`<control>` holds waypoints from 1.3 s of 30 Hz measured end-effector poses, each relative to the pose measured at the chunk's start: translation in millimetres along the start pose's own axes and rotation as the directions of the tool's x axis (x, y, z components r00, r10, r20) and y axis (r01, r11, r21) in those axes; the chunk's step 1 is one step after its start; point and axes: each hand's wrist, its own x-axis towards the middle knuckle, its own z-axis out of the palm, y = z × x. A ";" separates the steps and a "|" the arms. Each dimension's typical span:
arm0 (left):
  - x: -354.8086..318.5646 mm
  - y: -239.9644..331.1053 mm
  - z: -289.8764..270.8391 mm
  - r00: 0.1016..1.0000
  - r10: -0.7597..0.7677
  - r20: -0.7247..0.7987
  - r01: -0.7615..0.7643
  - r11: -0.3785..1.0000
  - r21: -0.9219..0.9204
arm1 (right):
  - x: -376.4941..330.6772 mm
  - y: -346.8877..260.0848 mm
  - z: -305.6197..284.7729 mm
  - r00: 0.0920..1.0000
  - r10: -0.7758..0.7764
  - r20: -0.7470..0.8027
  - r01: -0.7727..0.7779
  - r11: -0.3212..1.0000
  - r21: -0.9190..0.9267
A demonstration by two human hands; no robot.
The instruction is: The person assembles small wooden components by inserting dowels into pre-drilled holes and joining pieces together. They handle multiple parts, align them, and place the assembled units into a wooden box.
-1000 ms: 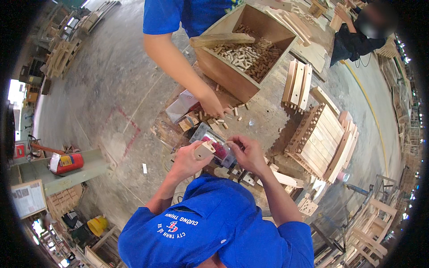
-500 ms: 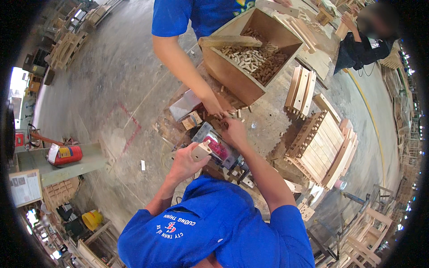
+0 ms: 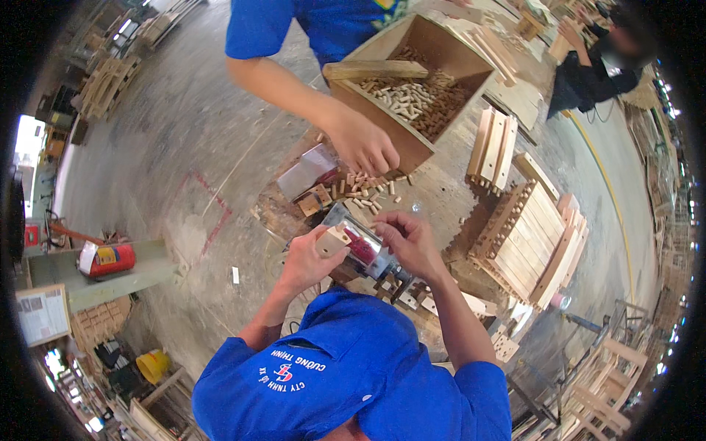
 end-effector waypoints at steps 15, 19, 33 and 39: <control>-5.4 43.5 30.4 0.942 0.317 0.107 -0.325 0.943 0.065 | -94.4 -40.0 -3.9 0.864 -0.495 -0.091 0.380 0.760 -0.528; -9.1 48.3 43.4 0.903 0.410 0.128 -0.425 0.896 0.127 | -115.3 -35.7 -10.7 0.843 -0.518 -0.148 0.363 0.749 -0.554; -55.3 108.0 115.8 0.772 0.400 0.494 -0.578 0.764 0.286 | -221.4 46.8 -31.8 0.759 -0.425 -0.493 0.316 0.903 -0.292; -72.6 136.7 180.6 0.683 0.252 0.685 -0.567 0.775 0.280 | -296.1 143.1 -40.1 0.779 0.061 -0.624 0.113 0.966 0.234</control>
